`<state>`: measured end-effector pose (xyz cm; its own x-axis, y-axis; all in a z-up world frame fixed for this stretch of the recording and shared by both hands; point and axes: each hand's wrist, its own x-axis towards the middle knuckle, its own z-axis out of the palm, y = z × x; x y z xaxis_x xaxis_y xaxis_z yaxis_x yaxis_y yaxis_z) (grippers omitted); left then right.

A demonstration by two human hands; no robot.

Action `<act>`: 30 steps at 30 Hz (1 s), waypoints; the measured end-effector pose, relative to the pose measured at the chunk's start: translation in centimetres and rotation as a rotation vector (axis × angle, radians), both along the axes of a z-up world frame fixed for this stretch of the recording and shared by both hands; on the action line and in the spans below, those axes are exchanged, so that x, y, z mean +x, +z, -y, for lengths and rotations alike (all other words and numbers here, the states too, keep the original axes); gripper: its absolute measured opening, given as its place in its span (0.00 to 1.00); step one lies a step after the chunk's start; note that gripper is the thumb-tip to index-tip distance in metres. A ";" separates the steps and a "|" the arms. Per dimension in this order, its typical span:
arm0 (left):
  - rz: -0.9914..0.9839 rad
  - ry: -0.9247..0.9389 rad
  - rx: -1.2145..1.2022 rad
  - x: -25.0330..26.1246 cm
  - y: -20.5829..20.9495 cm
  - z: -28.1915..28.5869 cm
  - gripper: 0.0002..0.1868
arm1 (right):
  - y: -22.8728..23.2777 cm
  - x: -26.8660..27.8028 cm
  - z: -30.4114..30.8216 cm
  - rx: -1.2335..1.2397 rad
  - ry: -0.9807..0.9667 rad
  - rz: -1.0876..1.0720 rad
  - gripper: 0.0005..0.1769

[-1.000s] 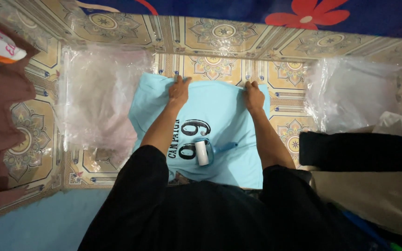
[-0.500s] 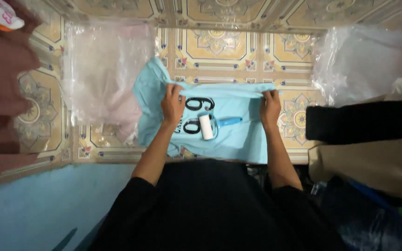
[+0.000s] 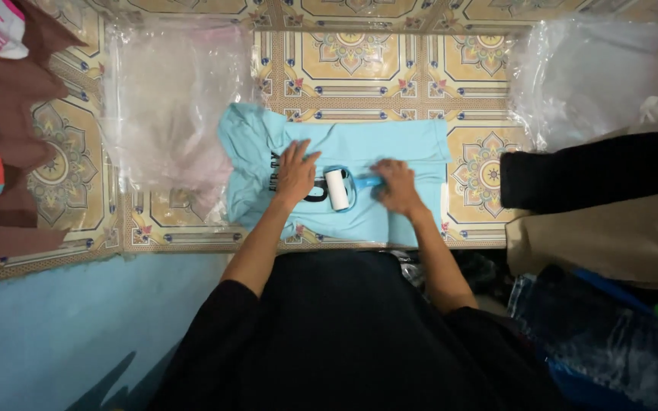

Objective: Folding a t-shirt, cleaning it with a lint roller, and packaging it in a plastic bag.

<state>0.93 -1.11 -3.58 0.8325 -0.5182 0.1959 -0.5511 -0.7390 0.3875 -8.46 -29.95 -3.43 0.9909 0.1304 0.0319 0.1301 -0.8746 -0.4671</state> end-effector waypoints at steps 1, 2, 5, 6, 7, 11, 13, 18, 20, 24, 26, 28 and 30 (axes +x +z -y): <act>0.001 0.000 -0.001 0.1 -0.6 -0.2 0.16 | -0.2 -0.5 -0.4 -0.001 0.000 0.001 0.38; -0.018 0.018 -0.015 0.2 -1.3 -0.3 0.16 | -0.4 -0.9 -0.9 -0.013 0.019 0.009 0.31; -0.048 0.049 -0.038 0.5 -2.6 -0.4 0.16 | 1.1 -2.1 -0.5 0.044 0.008 0.066 0.23; -0.059 0.066 -0.045 0.6 -2.8 -0.6 0.15 | 2.0 -2.3 -0.3 0.116 -0.018 0.116 0.21; -0.062 0.065 -0.044 0.3 -2.9 -0.5 0.15 | 2.9 -3.3 -0.1 0.116 -0.020 0.113 0.21; 0.120 0.041 -0.069 0.4 -1.4 1.2 0.19 | 6.5 -4.9 1.8 0.201 -0.408 0.055 0.27; 0.154 -0.014 -0.078 0.0 -1.3 2.3 0.21 | 7.1 -4.8 3.0 0.162 -0.485 0.044 0.32; -0.043 -0.094 0.050 -1.5 -5.1 5.1 0.23 | 5.8 -2.9 5.9 -0.083 -0.728 -0.141 0.23; -0.082 -0.077 0.112 -2.1 -4.6 5.7 0.26 | 4.0 -0.6 7.2 -0.038 -0.719 -0.108 0.24; -0.200 -0.066 0.186 -2.5 -2.9 5.9 0.29 | 3.7 2.5 7.2 0.141 -0.618 0.038 0.29; -0.165 -0.044 0.204 -2.0 -3.8 6.0 0.29 | 3.3 3.9 8.7 0.037 -0.570 -0.007 0.28; -0.138 -0.034 0.224 -1.9 -5.0 5.9 0.28 | 2.6 4.2 10.3 -0.068 -0.533 -0.061 0.28; 0.053 0.069 0.187 -1.3 -6.3 5.4 0.24 | 2.1 4.8 11.6 -0.478 -0.486 -0.239 0.30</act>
<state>-0.33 -6.54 -9.92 0.8586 -0.4915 0.1459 -0.5124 -0.8322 0.2119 -3.70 -41.59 -1.34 0.9131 -0.3818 -0.1432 -0.3839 -0.9233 0.0141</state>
